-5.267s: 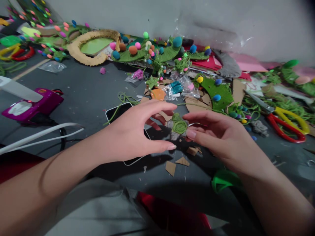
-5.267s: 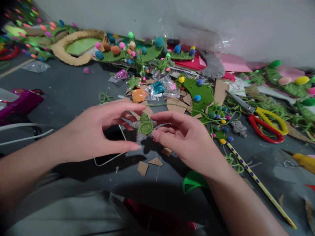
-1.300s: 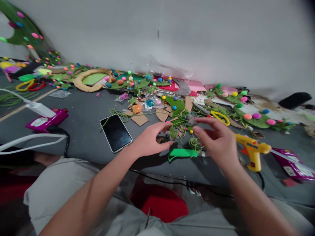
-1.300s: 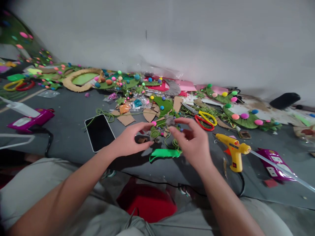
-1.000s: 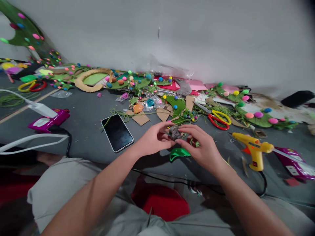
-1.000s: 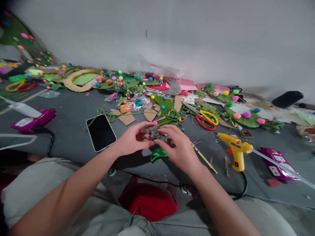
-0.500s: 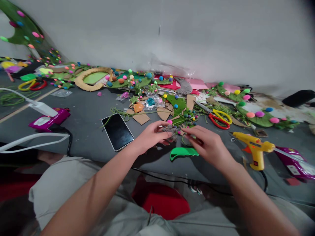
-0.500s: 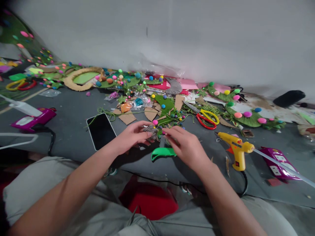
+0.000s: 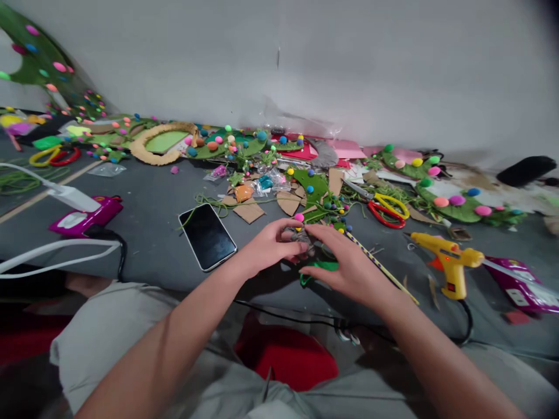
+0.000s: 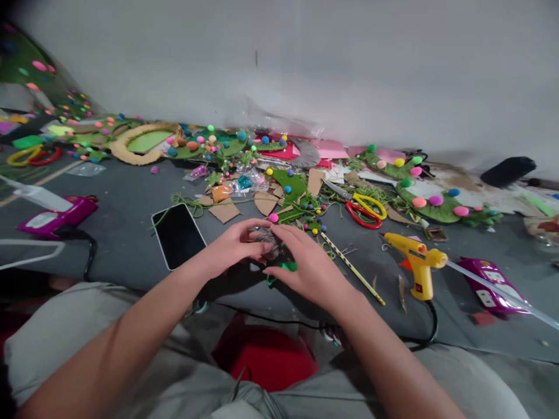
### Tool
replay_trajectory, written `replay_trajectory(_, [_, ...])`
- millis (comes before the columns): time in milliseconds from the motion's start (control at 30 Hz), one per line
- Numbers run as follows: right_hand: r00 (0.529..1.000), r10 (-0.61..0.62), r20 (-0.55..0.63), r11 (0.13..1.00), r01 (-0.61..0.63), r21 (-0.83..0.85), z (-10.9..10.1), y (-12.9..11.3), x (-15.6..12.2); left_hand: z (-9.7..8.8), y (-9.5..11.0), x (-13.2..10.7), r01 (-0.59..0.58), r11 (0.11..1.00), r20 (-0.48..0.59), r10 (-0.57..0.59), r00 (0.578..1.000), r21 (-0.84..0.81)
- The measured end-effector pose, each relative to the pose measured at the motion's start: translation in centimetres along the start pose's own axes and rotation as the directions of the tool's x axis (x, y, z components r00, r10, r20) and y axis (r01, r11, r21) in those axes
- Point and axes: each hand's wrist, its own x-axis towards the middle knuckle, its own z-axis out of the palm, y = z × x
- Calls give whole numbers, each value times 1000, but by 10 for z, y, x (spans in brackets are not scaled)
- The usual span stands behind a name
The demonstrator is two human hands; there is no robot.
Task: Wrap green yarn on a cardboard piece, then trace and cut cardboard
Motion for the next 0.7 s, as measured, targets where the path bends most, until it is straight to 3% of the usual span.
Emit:
replay_trajectory(133, [997,34,-71,999,-33,12,15,-4,1,1,-3,2,2,1000,47,-1,999,-5])
replay_trajectory(433, [993,21,-120,998,-14,55,5,-6,1,-3,2,1,-39,999,82,38,996,21])
replay_trajectory(700, [979,41,-198,997,-26,74,8,-9,-2,-8,2,1,-75,990,84,65,994,117])
